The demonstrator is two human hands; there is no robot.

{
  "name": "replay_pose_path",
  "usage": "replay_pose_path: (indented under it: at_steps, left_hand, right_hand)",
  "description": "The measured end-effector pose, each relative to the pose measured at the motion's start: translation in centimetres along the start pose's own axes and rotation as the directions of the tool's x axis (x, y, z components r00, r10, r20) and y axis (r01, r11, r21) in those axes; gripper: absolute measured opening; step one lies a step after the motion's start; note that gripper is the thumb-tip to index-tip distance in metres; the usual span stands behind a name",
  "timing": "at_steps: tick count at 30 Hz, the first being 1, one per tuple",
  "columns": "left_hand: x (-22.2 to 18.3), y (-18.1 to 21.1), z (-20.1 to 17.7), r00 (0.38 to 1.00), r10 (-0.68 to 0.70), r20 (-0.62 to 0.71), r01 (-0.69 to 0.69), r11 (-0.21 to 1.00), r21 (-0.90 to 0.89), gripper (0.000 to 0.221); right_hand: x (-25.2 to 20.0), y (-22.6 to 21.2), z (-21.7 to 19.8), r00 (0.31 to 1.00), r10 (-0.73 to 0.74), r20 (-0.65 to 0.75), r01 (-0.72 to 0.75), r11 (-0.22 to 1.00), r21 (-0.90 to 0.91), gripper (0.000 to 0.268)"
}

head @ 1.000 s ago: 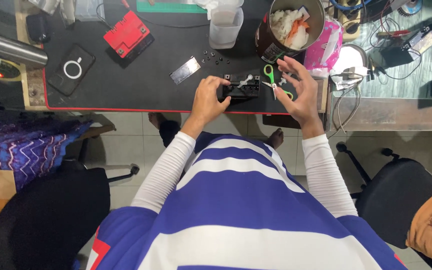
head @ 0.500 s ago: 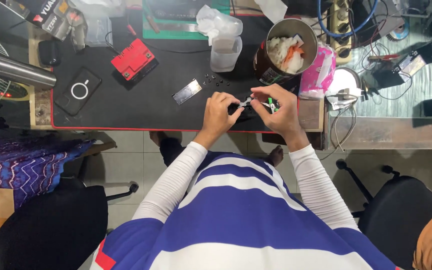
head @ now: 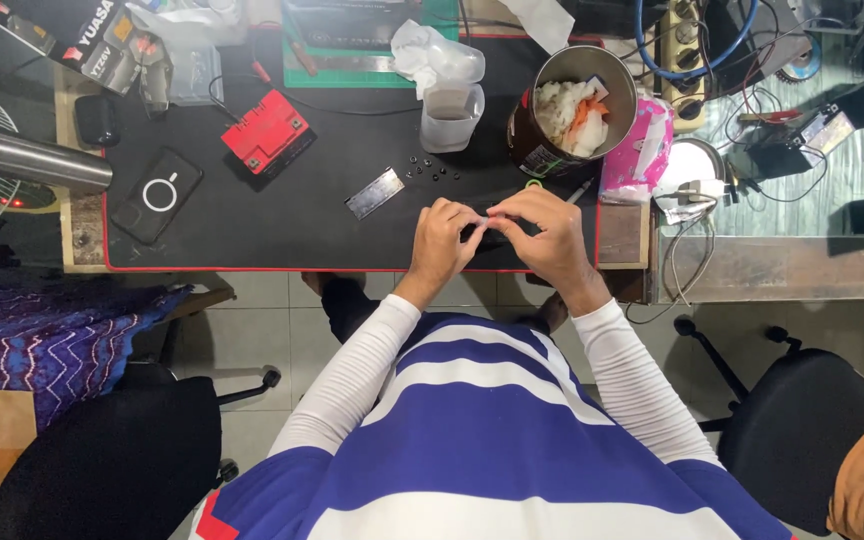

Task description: Servicing a lead-acid battery by assembling its plastic housing components using small screws and a screwdriver.

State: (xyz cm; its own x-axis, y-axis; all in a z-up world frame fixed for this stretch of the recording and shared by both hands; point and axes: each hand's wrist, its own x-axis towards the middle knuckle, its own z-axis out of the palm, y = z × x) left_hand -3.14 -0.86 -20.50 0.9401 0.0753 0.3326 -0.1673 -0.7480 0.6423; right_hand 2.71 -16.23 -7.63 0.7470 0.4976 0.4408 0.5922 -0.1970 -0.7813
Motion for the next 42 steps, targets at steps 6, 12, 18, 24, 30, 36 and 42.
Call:
replay_pose_path:
  at_steps: [6, 12, 18, 24, 30, 36, 42]
  left_hand:
    - [0.3, 0.0, -0.1, 0.999, -0.034, -0.003, 0.034, 0.996, -0.077, 0.009]
    - [1.6, 1.9, -2.3, 0.999, -0.037, -0.021, 0.033, 0.984, -0.175, 0.014]
    - [4.9, 7.8, -5.3, 0.993, -0.098, 0.063, 0.115, 0.916, -0.385, 0.031]
    - [7.7, 11.0, -4.1, 0.937, 0.020, 0.348, 0.305, 0.436, -0.847, 0.047]
    - [9.3, 13.6, -5.0, 0.912, 0.034, 0.409, 0.366, 0.385, -0.847, 0.044]
    - [9.2, 12.5, -3.1, 0.935, -0.011, 0.356, 0.309, 0.519, -0.797, 0.036]
    - [9.8, 11.8, -2.2, 0.966, 0.046, 0.255, 0.147, 0.713, -0.685, 0.028]
  right_hand:
    - [0.0, 0.0, 0.2, 1.000, -0.013, -0.002, 0.013, 1.000, 0.017, 0.004]
    - [1.9, -3.5, -1.2, 0.998, -0.046, -0.036, 0.048, 0.998, 0.033, 0.007]
    - [1.1, -7.1, -4.0, 0.950, -0.252, -0.182, 0.216, 0.957, -0.194, 0.006]
    - [0.0, -7.0, -5.7, 0.894, -0.326, -0.307, 0.230, 0.923, -0.310, 0.003]
    - [-1.3, -5.1, -7.0, 0.921, -0.113, -0.373, 0.023, 0.971, -0.238, 0.020]
    - [-2.1, -4.5, -7.2, 0.931, 0.183, -0.315, -0.164, 0.983, 0.084, 0.032]
    - [-3.7, -2.8, -7.7, 0.813, 0.582, -0.007, -0.507, 0.714, 0.483, 0.071]
